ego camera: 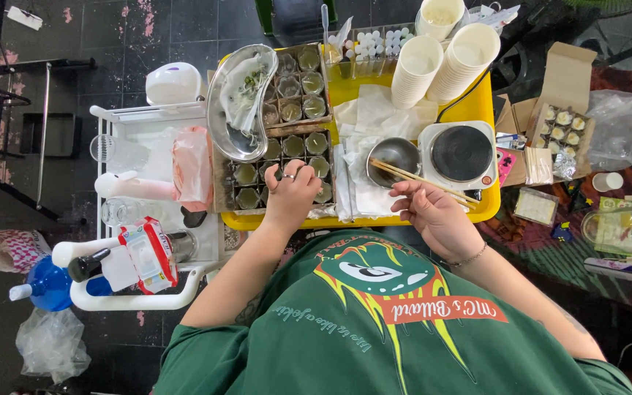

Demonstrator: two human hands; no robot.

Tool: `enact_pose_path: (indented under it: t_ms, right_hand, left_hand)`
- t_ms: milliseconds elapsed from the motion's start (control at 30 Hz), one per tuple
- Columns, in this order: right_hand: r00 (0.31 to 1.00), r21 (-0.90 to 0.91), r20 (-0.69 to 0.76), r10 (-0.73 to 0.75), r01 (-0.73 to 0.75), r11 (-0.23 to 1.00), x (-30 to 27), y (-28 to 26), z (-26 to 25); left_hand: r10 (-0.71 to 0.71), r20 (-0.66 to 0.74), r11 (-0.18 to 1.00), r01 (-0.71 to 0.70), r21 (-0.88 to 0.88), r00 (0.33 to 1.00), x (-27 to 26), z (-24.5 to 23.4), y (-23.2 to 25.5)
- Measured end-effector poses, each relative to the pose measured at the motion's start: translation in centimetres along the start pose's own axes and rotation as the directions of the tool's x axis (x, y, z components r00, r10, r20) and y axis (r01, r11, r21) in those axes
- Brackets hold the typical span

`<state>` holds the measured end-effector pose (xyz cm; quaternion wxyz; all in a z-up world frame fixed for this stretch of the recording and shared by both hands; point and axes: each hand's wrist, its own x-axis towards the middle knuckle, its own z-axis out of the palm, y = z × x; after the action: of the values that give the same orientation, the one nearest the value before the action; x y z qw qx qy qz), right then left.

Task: Insert wicks into small candle tins and prepare them for pouring.

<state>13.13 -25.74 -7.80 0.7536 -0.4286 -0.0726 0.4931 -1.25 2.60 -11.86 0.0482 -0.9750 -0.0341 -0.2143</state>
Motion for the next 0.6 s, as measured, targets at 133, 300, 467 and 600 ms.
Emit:
enact_pose_path:
  t_ms: [133,300,467,600]
  right_hand:
    - [1.0,-0.004,-0.007,0.001,-0.001,1.0,0.1,0.1,-0.2]
    - [1.0,-0.003,0.005,0.005,-0.005,1.0,0.2,-0.1,-0.2]
    - [1.0,-0.016,-0.002,0.008,-0.008,1.0,0.5,0.0,-0.7]
    - [1.0,-0.03,-0.016,0.021,-0.022,0.999,0.6,-0.1,-0.6]
  left_hand:
    - [0.004,0.009,1.0,-0.004,-0.025,1.0,0.1,-0.3,0.0]
    - [0.015,0.065,0.999,-0.012,-0.04,0.998,-0.2,0.3,0.2]
    - [-0.003,0.107,0.996,0.012,-0.089,0.994,-0.2,0.6,0.0]
    - [-0.019,0.13,0.989,0.038,-0.14,0.991,0.0,0.4,0.0]
